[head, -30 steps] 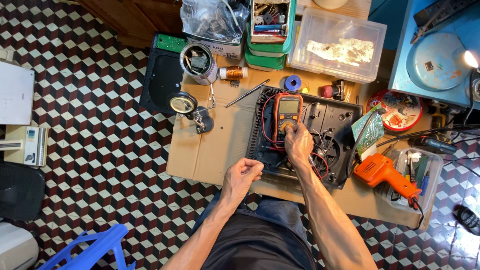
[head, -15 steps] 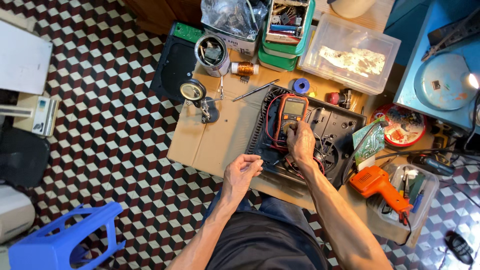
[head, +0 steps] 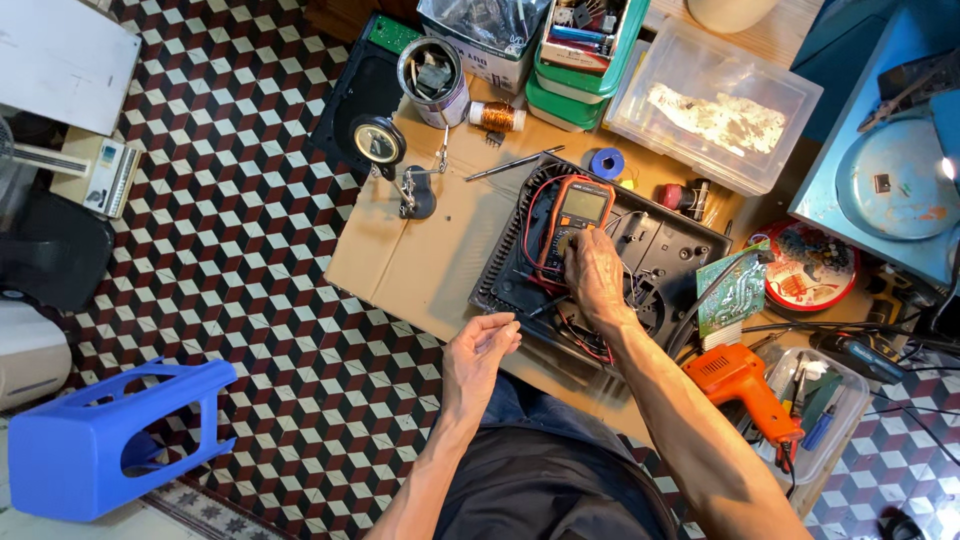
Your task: The person uses a multimeter to test a small electronic component, repeatedly touching the probes to its terminals and observing the display. The person then picks up a green circuit board and holds it for visual inspection.
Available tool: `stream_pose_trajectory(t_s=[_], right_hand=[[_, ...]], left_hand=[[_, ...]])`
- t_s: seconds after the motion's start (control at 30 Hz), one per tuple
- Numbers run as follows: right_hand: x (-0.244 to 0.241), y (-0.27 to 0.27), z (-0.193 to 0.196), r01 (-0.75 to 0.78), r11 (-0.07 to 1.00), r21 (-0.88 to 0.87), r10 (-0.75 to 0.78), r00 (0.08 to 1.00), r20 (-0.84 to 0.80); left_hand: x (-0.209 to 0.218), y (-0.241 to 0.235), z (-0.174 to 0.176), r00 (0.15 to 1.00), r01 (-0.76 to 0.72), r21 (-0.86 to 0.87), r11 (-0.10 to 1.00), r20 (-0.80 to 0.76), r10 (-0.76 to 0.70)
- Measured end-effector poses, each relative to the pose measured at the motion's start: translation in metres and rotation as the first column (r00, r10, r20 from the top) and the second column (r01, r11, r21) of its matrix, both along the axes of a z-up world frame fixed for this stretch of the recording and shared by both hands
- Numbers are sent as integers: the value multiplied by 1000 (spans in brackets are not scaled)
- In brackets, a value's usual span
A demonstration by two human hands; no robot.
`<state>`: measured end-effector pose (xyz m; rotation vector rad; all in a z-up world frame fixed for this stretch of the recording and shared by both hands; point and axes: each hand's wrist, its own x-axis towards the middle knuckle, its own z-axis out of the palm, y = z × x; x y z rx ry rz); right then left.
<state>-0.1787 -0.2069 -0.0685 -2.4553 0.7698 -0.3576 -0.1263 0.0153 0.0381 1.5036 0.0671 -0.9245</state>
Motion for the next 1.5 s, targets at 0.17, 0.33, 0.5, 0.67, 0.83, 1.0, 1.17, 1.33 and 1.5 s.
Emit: stream_pose_trajectory(t_s=[0.17, 0.33, 0.5, 0.67, 0.83, 1.0, 1.17, 1.33, 1.5], right_hand=[[-1, -4, 11, -66, 998, -9, 66, 998, 16], [-4, 4, 21, 65, 994, 92, -71, 996, 60], [-2, 15, 17, 225, 953, 202, -247, 965, 92], [-2, 15, 9, 177, 976, 127, -196, 967, 160], [-3, 11, 6, 107, 992, 70, -118, 977, 180], [-4, 10, 10, 74, 996, 59, -82, 985, 149], [-4, 9, 13, 46, 998, 36, -52, 984, 173], [-5, 8, 13, 50, 998, 50, -56, 990, 128], [-6, 7, 10, 34, 999, 40, -38, 994, 99]], left_hand=[[-5, -6, 3, 999, -44, -17, 999, -5, 44], [-10, -8, 13, 999, -44, 55, 998, -29, 46], [-9, -9, 11, 1000, -22, 73, 997, -8, 23], [-10, -4, 6, 1000, -15, 73, 997, -14, 16], [-10, -1, 7, 1000, -8, 54, 999, -22, 10], [-9, -1, 10, 1000, 12, 66, 998, -12, -12], [-9, -1, 14, 1000, 17, 73, 997, -22, -16], [-10, 1, 20, 999, 35, 115, 993, -29, -32], [-9, 2, 19, 999, 21, 86, 996, -42, -17]])
